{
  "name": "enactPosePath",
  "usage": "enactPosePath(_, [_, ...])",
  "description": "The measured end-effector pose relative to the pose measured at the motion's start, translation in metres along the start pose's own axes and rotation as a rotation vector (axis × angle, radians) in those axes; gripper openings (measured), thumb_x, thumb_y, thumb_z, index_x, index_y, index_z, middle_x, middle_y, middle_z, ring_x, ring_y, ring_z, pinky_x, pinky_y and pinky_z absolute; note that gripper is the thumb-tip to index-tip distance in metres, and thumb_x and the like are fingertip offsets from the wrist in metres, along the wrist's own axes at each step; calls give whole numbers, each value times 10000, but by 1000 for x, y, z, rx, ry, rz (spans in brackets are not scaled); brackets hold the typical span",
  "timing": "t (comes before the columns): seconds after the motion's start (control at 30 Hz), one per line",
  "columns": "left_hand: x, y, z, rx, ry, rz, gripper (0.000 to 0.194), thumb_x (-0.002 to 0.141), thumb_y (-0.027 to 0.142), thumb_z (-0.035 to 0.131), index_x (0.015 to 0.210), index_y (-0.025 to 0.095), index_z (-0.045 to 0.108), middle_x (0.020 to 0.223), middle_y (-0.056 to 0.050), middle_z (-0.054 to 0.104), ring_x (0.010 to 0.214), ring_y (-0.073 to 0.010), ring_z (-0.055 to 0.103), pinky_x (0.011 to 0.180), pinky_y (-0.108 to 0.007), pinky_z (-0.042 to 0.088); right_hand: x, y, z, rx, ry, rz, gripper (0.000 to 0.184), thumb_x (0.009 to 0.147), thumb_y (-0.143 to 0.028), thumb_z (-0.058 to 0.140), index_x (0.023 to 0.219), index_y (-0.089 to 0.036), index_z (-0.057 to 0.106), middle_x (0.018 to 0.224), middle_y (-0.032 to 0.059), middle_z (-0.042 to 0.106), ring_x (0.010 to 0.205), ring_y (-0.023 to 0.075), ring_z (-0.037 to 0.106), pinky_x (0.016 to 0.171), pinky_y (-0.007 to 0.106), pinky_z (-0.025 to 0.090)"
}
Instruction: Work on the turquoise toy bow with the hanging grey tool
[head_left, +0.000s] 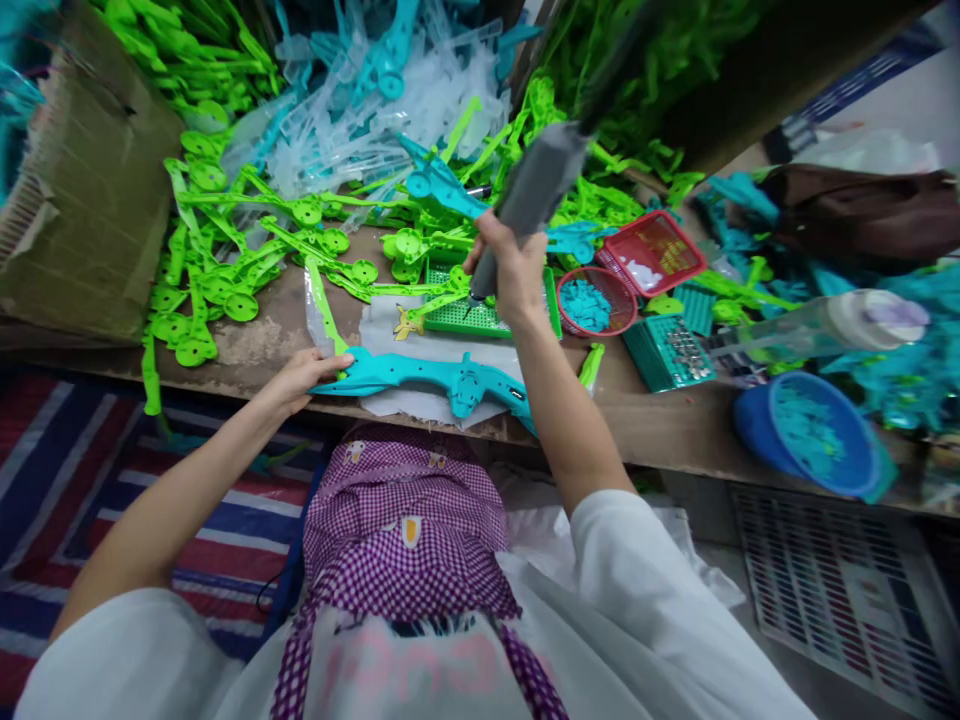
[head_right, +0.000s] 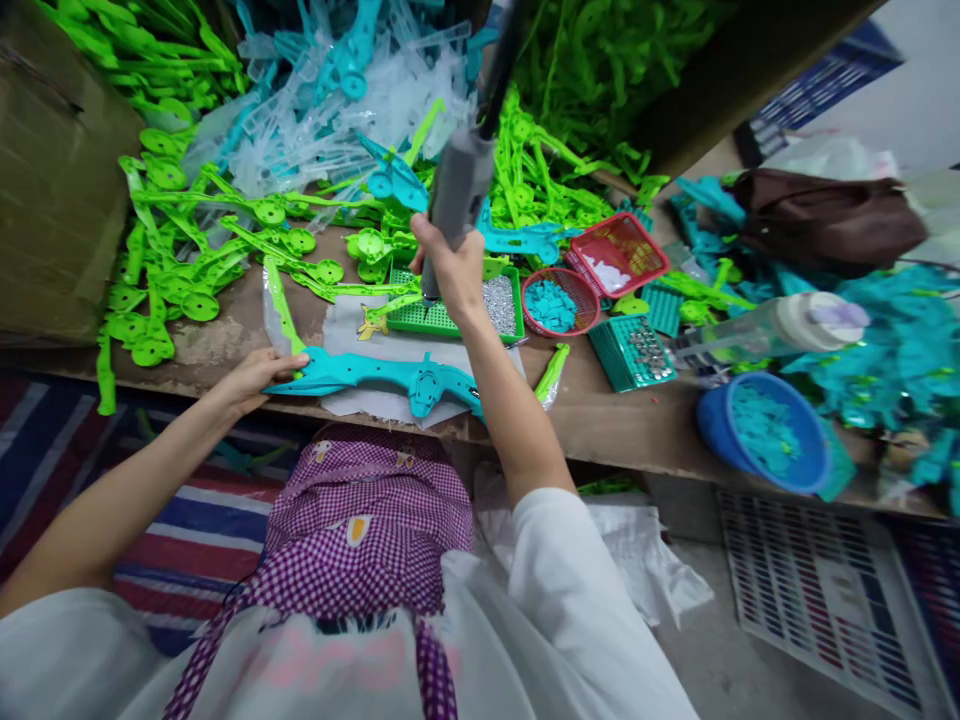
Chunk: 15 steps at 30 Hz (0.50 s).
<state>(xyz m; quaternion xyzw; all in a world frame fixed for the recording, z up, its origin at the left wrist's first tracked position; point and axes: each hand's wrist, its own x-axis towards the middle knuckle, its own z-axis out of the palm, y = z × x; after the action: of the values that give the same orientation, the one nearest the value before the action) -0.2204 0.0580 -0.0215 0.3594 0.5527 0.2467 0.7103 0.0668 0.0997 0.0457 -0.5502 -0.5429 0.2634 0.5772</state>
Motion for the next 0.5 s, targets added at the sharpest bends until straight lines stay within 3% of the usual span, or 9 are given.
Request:
enactPosePath(0.1, [-1,2,2,-7,9,-20,319,528,304,870,730,148,679,654,-10,689,587,-122,603,597,-233,478,20,22,27,-47,173,45,613,858,-790,262,750,-239,510,575,2,489,554,176,586,606,374,516])
enactPosePath(0.2, [0,3,2,11,1,-15,306,554,309,863,748,155,683,658,-17,695,623,-140,632,632,-244,500,37,27,40,-7,386,29,744,866,-790,70,897,-221,548,642,41,527,648,222,645,655,404,532])
enactPosePath(0.37, [2,5,0,18,-23,-60,315,557,312,872,759,147,696,668,-29,702,608,-136,628,623,-242,503,23,26,18,-33,218,-26,706,870,-789,227,1024,-207,599,710,65,634,706,222,671,671,393,534])
enactPosePath(0.5, [3,5,0,3,-29,-76,265,559,286,873,663,157,667,555,-1,638,591,-140,624,615,-238,509,10,38,9,-106,152,-30,829,855,-805,74,1044,-189,596,741,81,642,690,209,677,600,368,509])
